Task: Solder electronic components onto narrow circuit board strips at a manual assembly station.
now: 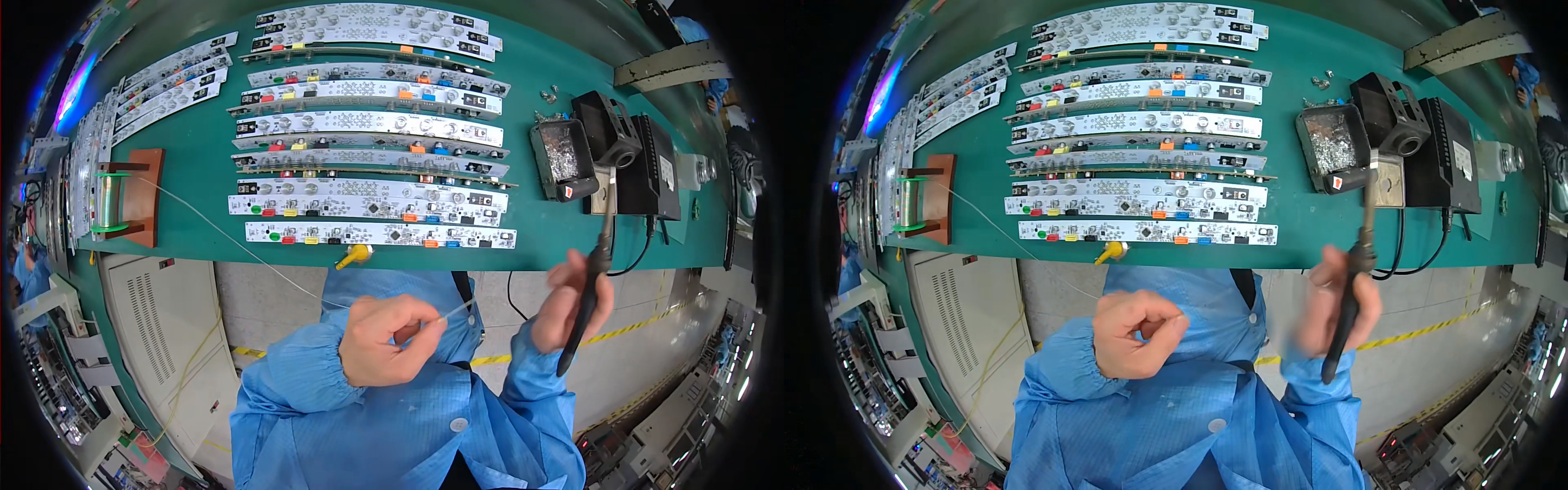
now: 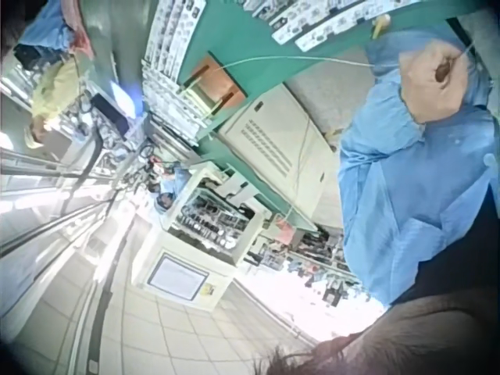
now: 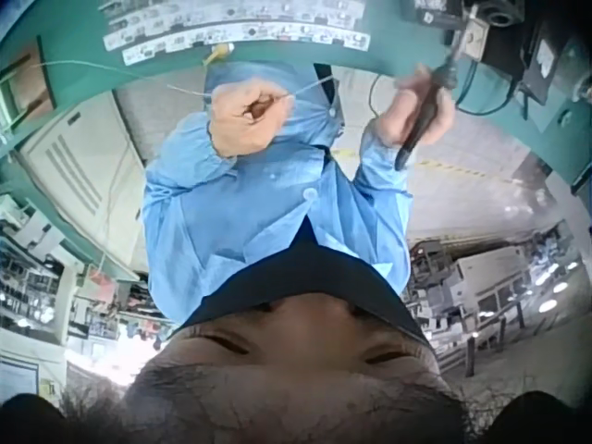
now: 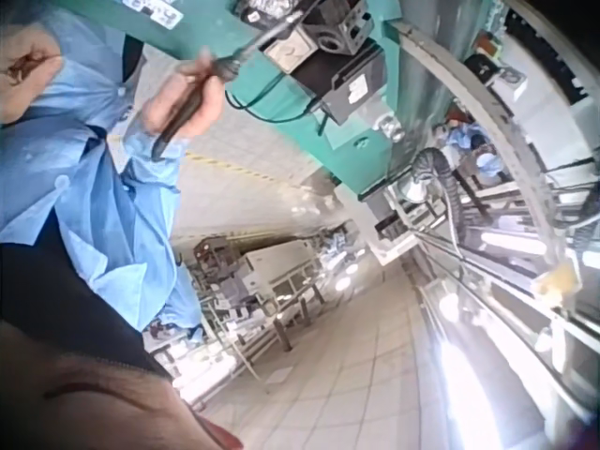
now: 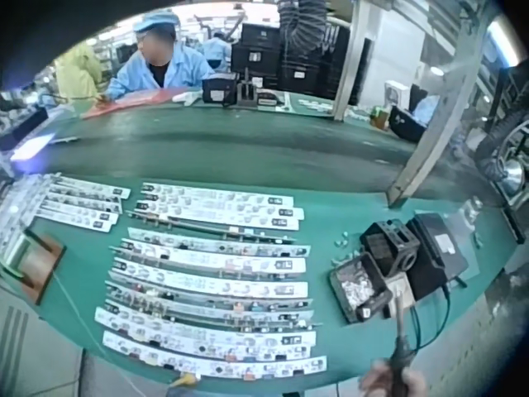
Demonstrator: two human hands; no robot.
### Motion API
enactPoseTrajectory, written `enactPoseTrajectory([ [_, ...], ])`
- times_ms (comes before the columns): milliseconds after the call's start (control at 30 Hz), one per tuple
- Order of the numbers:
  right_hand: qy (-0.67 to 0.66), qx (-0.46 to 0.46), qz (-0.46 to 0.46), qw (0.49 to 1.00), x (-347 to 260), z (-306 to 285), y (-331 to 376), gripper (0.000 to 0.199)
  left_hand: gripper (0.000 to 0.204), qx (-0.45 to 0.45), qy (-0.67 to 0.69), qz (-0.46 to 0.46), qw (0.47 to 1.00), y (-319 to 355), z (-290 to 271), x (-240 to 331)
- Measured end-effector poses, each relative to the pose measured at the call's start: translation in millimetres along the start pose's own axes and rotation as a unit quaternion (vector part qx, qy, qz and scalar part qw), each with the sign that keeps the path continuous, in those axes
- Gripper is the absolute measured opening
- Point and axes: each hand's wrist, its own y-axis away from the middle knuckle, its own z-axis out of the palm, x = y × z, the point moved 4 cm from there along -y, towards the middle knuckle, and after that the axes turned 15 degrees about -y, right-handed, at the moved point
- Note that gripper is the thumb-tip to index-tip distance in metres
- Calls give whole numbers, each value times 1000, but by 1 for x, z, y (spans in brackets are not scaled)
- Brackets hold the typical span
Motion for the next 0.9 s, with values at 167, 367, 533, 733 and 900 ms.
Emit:
enactPoseTrajectory([
  [167,198,-141,44,969,25,-21,-20,46,15,105,-128,119,979,-21,12,4],
  [367,38,-82,69,994,9,-23,-39,42,18,157,-241,160,944,-25,26,-3],
  [533,-145,-124,180,965,7,-8,-59,26,19,146,-288,154,934,-26,28,-5],
  [733,-157,-191,216,945,12,6,-68,20,19,152,-315,162,923,-29,30,-2],
  [900,-156,-196,228,941,19,6,-67,20,18,165,-319,170,918,-30,30,-1],
])
